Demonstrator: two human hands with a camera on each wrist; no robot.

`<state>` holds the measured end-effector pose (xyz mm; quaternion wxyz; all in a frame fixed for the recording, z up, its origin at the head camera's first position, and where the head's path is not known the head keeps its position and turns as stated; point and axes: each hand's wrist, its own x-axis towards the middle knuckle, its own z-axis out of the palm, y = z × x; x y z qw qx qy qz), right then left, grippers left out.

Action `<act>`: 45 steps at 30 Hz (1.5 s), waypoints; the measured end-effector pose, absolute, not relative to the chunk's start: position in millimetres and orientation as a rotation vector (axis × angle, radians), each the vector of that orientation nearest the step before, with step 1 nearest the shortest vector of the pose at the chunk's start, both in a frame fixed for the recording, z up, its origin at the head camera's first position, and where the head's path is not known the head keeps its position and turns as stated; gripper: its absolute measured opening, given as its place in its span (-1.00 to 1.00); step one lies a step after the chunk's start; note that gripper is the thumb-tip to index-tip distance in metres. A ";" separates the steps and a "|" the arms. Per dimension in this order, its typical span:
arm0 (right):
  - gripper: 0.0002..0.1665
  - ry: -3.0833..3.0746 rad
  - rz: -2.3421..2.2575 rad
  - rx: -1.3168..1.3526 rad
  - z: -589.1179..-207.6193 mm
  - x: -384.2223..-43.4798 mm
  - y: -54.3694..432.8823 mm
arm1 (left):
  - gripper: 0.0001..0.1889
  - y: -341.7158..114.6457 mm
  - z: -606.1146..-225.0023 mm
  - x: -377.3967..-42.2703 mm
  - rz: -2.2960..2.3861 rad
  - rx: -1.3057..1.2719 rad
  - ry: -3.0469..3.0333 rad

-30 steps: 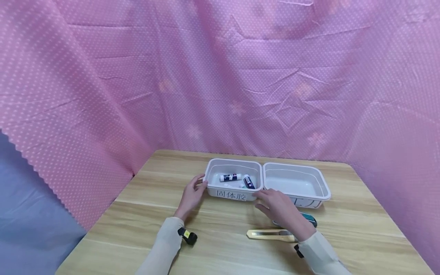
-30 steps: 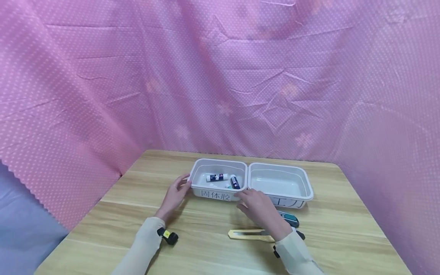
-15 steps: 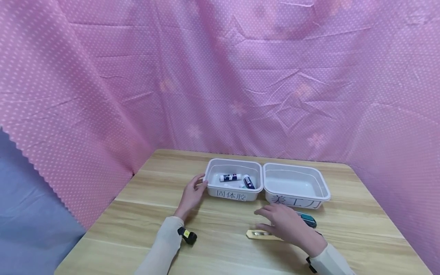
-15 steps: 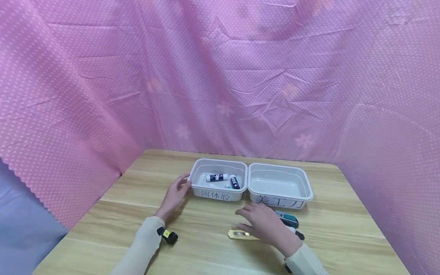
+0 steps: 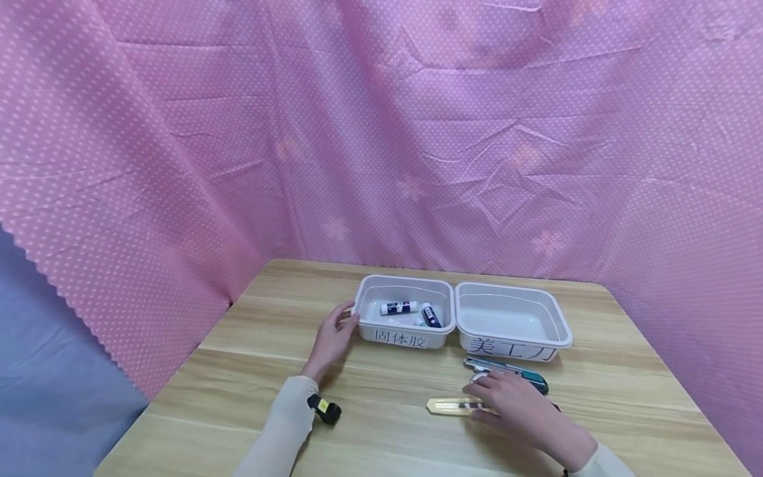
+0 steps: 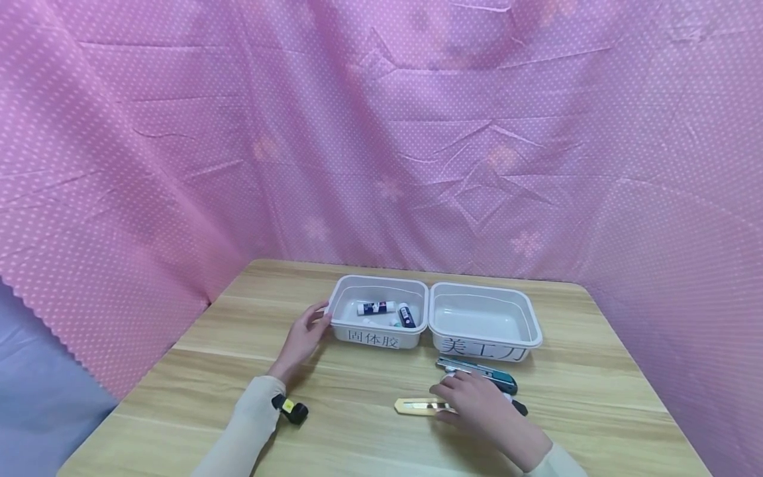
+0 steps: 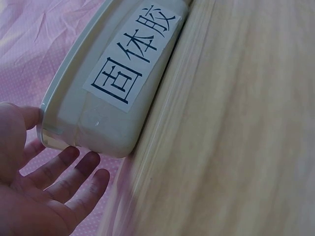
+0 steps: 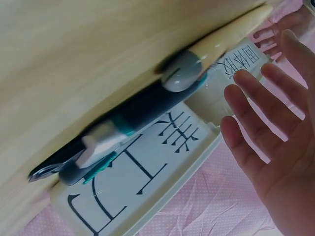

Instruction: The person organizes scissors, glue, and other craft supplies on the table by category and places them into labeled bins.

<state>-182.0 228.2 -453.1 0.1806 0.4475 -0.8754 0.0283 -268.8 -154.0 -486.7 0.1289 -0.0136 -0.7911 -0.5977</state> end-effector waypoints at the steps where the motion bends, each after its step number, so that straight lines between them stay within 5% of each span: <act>1: -0.62 -2.483 0.071 1.268 -454.2 -182.3 229.6 | -0.49 -154.0 -486.8 -268.9 -1.740 -0.038 -2.300; 45: -0.68 -2.525 0.136 1.265 -445.3 -180.1 228.5 | -0.50 -153.9 -485.0 -267.0 -1.733 -0.046 -2.310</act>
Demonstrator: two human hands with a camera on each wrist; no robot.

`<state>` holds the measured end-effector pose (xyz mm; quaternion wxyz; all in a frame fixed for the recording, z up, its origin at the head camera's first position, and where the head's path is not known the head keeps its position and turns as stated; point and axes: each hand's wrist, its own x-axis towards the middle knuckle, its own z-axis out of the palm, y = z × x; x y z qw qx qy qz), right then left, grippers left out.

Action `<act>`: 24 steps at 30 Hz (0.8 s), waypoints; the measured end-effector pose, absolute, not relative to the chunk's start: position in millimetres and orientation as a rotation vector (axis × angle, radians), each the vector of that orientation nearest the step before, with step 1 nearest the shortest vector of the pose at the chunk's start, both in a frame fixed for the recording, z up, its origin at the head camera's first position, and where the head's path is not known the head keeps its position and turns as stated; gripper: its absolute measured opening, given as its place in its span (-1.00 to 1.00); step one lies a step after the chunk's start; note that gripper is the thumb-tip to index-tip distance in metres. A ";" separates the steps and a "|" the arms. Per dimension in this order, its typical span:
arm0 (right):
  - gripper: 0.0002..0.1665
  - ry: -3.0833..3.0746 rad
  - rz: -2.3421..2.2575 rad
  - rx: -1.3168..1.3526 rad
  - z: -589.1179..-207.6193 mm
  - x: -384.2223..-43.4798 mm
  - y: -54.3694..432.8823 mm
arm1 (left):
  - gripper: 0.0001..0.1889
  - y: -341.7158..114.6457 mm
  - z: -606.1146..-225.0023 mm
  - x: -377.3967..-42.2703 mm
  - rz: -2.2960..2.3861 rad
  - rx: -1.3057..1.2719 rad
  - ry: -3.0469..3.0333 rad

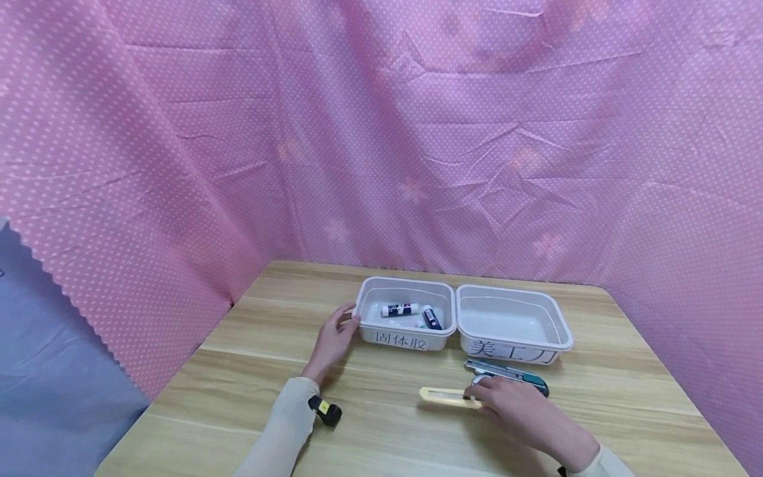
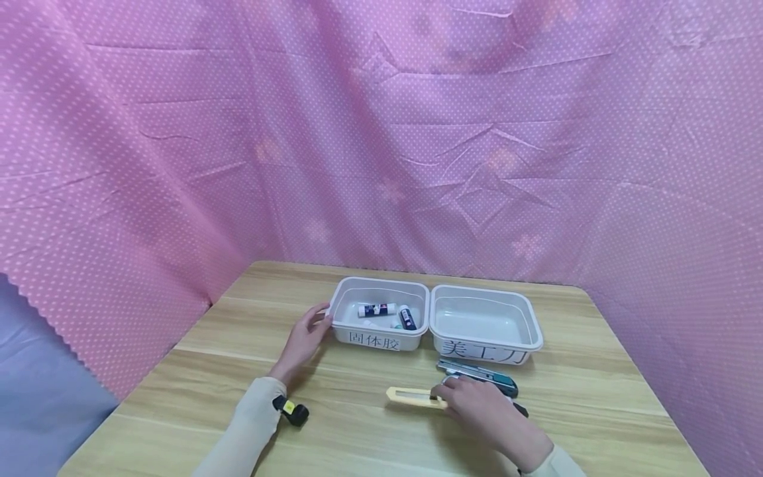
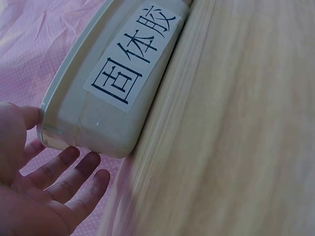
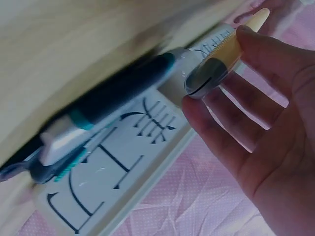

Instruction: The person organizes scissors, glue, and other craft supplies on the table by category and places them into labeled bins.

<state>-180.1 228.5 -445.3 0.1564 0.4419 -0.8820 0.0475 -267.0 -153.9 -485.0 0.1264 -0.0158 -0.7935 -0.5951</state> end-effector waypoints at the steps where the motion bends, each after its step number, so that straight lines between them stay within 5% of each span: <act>1: -0.66 -2.510 0.138 1.262 -444.2 -179.5 227.7 | -0.50 -154.0 -485.4 -267.4 -1.733 -0.048 -2.312; 24: -0.64 -2.432 0.208 1.158 -409.0 -186.7 202.6 | -0.49 -154.5 -489.2 -268.9 -1.733 -0.055 -2.311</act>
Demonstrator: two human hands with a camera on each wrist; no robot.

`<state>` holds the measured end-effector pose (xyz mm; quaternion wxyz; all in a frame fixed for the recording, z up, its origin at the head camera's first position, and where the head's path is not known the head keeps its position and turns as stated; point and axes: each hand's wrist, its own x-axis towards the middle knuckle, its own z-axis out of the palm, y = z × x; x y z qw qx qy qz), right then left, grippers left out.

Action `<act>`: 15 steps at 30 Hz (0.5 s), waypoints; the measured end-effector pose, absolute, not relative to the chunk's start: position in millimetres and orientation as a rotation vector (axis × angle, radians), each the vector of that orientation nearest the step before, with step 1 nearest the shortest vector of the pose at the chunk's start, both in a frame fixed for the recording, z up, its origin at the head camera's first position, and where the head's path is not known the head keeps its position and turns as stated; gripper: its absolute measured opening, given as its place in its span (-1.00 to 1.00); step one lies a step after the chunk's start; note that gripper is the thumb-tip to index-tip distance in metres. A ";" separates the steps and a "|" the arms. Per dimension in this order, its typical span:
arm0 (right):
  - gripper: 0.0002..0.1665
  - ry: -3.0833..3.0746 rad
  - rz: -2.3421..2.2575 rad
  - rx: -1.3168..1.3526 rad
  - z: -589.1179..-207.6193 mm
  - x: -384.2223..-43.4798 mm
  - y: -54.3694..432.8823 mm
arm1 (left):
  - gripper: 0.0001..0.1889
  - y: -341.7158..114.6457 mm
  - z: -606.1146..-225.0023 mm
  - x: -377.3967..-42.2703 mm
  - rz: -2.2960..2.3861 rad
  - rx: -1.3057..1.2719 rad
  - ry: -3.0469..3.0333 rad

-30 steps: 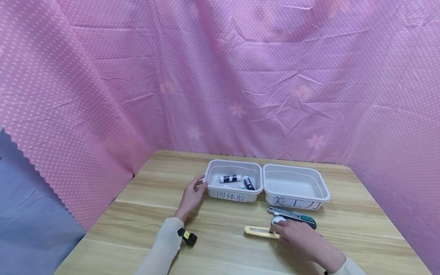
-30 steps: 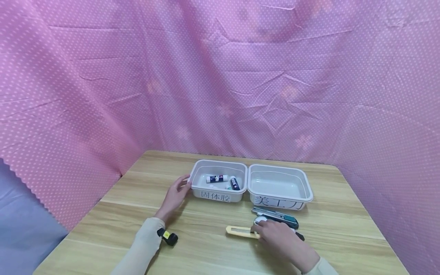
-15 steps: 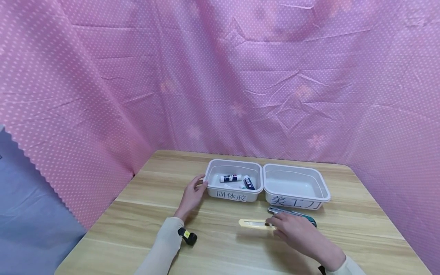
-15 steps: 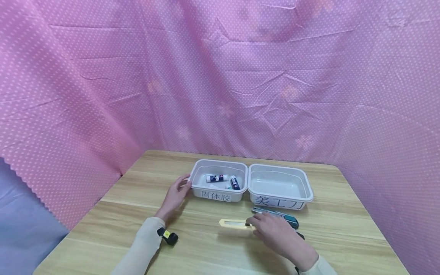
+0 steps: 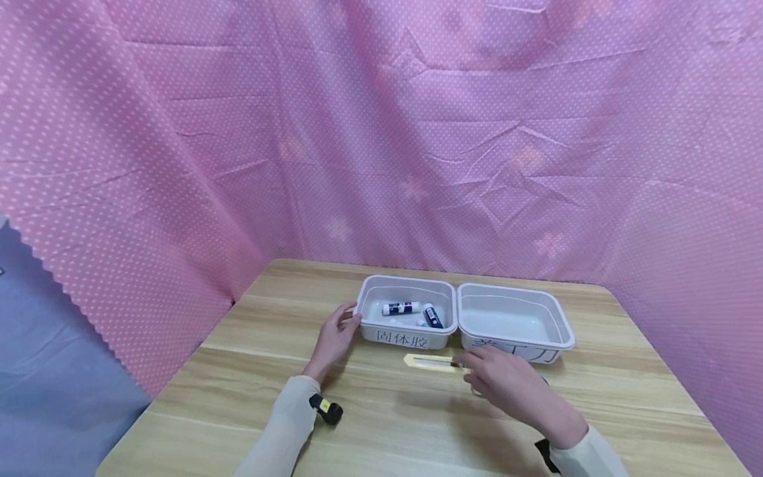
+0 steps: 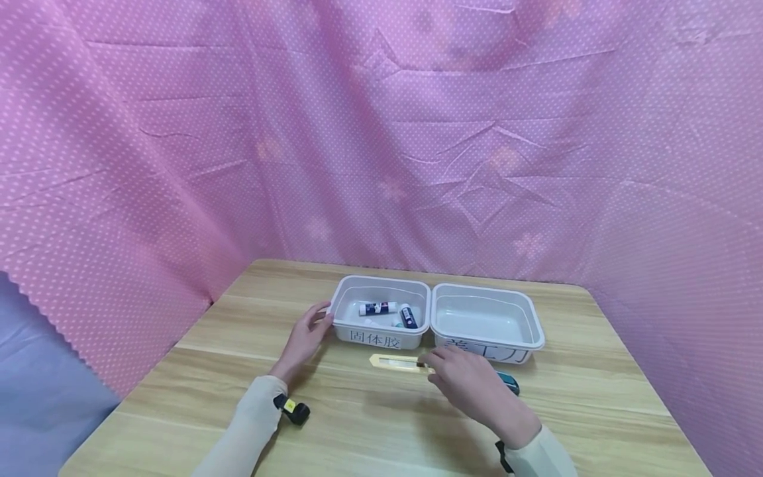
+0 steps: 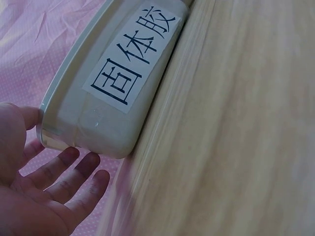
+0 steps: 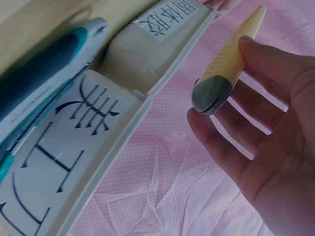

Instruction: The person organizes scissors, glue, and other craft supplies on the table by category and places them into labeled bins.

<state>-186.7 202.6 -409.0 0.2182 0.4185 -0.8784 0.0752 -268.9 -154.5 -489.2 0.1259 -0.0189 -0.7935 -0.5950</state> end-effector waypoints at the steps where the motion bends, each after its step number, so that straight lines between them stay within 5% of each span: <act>1: -0.65 -2.433 0.213 1.157 -406.9 -187.3 200.8 | -0.49 -154.2 -488.8 -268.8 -1.733 -0.056 -2.310; 15: -0.65 -2.414 0.271 1.129 -385.1 -205.8 184.9 | -0.50 -154.9 -487.7 -268.3 -1.767 -0.038 -2.320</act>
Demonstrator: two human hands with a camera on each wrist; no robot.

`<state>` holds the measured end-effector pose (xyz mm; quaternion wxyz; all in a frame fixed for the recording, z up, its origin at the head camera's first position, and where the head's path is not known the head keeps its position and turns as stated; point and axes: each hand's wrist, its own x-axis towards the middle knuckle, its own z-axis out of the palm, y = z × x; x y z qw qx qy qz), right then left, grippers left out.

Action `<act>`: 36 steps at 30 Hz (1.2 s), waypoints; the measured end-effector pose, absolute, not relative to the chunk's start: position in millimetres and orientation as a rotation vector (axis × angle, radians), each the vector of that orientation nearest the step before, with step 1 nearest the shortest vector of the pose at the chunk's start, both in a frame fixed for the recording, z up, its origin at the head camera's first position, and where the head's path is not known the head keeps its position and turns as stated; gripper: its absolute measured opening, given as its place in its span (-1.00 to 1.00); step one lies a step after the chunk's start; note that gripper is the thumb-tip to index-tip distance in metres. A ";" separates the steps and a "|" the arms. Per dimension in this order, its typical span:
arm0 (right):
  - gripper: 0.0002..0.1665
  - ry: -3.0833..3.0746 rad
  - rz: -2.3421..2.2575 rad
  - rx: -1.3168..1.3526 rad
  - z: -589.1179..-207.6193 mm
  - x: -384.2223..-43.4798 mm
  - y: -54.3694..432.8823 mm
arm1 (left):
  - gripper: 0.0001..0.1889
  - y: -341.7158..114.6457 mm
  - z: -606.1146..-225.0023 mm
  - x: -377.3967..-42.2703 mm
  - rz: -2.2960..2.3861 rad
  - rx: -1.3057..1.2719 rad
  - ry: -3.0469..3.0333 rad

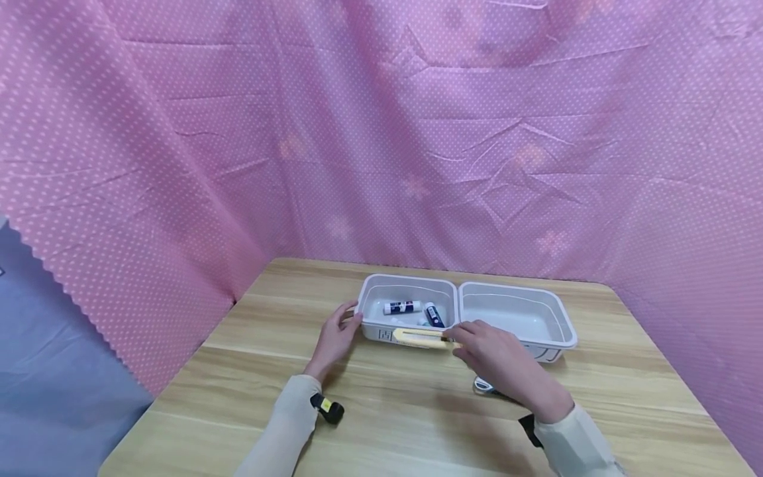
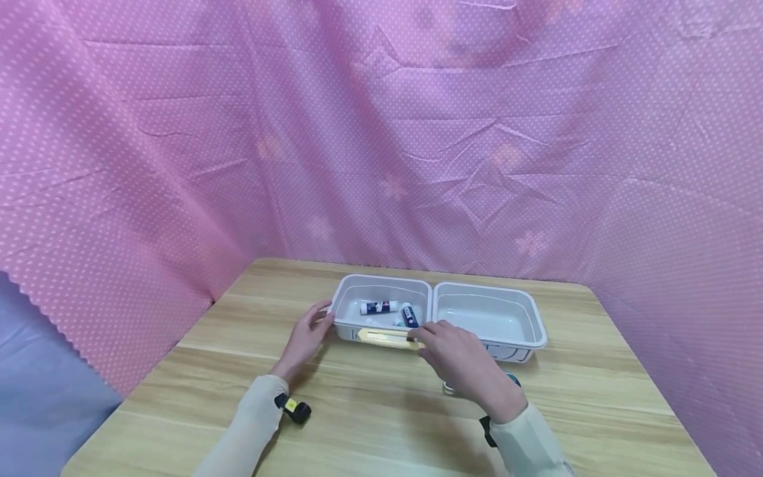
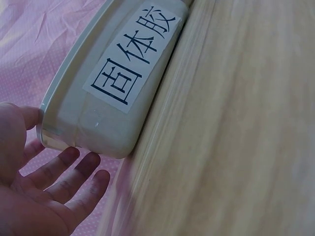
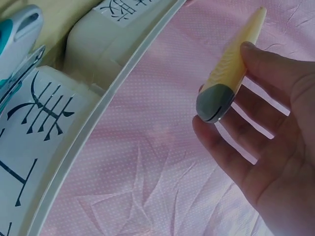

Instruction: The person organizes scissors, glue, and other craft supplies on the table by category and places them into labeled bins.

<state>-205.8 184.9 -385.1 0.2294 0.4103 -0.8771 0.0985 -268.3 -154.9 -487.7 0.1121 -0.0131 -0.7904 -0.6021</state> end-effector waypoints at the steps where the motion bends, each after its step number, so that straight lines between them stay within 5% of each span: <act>1: -0.64 -2.418 0.279 1.121 -384.5 -208.2 184.8 | -0.50 -154.8 -487.7 -268.1 -1.765 -0.041 -2.317; 36: -0.63 -2.537 0.521 0.817 -376.7 -256.6 245.1 | -0.48 -154.1 -490.8 -271.3 -1.763 -0.038 -2.297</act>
